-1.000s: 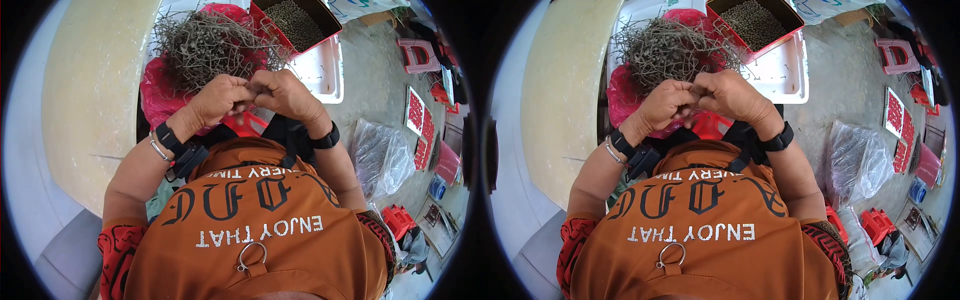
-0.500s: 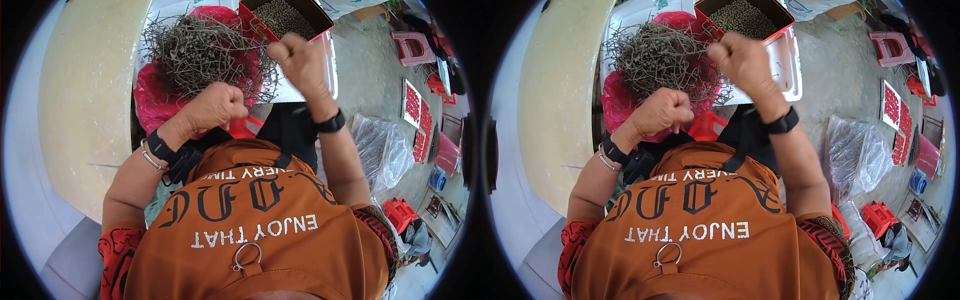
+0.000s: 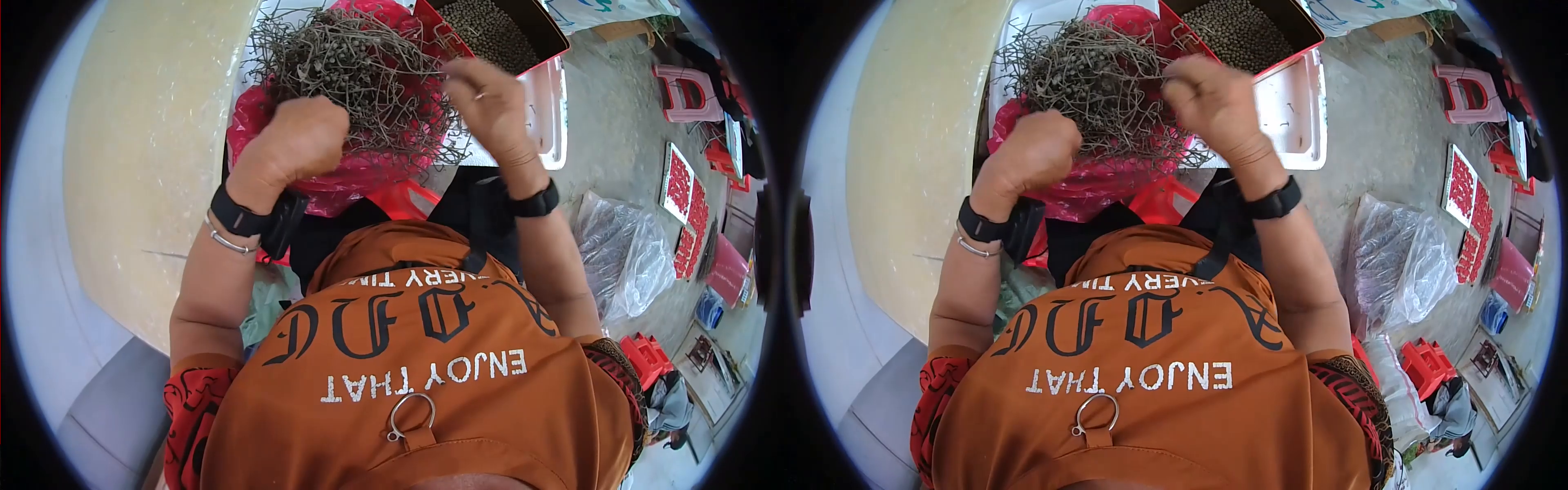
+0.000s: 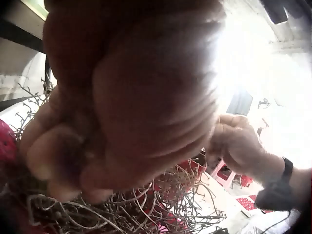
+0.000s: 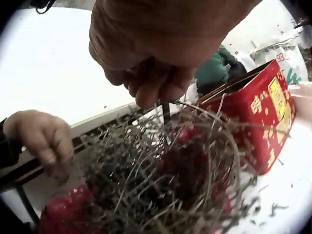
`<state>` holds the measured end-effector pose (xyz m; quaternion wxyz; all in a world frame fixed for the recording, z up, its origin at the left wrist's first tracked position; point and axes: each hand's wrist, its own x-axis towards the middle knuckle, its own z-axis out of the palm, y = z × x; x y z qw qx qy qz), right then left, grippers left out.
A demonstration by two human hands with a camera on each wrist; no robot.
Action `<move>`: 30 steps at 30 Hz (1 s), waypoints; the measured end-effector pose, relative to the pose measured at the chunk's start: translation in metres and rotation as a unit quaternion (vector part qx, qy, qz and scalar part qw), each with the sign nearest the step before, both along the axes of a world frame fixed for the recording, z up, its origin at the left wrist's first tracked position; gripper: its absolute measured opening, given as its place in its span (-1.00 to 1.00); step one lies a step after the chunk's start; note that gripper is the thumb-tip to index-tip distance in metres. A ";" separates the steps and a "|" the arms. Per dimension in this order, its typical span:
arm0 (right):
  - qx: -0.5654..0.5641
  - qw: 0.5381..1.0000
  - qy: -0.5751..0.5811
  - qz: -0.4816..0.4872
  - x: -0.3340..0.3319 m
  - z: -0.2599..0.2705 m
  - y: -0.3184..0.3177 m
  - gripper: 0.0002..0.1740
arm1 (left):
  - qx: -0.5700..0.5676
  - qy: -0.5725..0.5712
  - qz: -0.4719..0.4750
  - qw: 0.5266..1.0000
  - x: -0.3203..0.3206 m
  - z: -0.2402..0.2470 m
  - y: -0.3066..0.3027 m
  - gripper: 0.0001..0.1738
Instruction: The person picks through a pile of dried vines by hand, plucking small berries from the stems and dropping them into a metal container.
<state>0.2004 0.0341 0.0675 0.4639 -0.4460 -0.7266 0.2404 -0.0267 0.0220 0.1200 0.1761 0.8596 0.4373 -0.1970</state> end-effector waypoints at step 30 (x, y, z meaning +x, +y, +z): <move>0.028 0.990 -0.117 0.067 -0.083 -0.045 -0.011 -0.78 | 0.161 -0.182 0.181 0.953 -0.014 -0.026 0.013 -0.80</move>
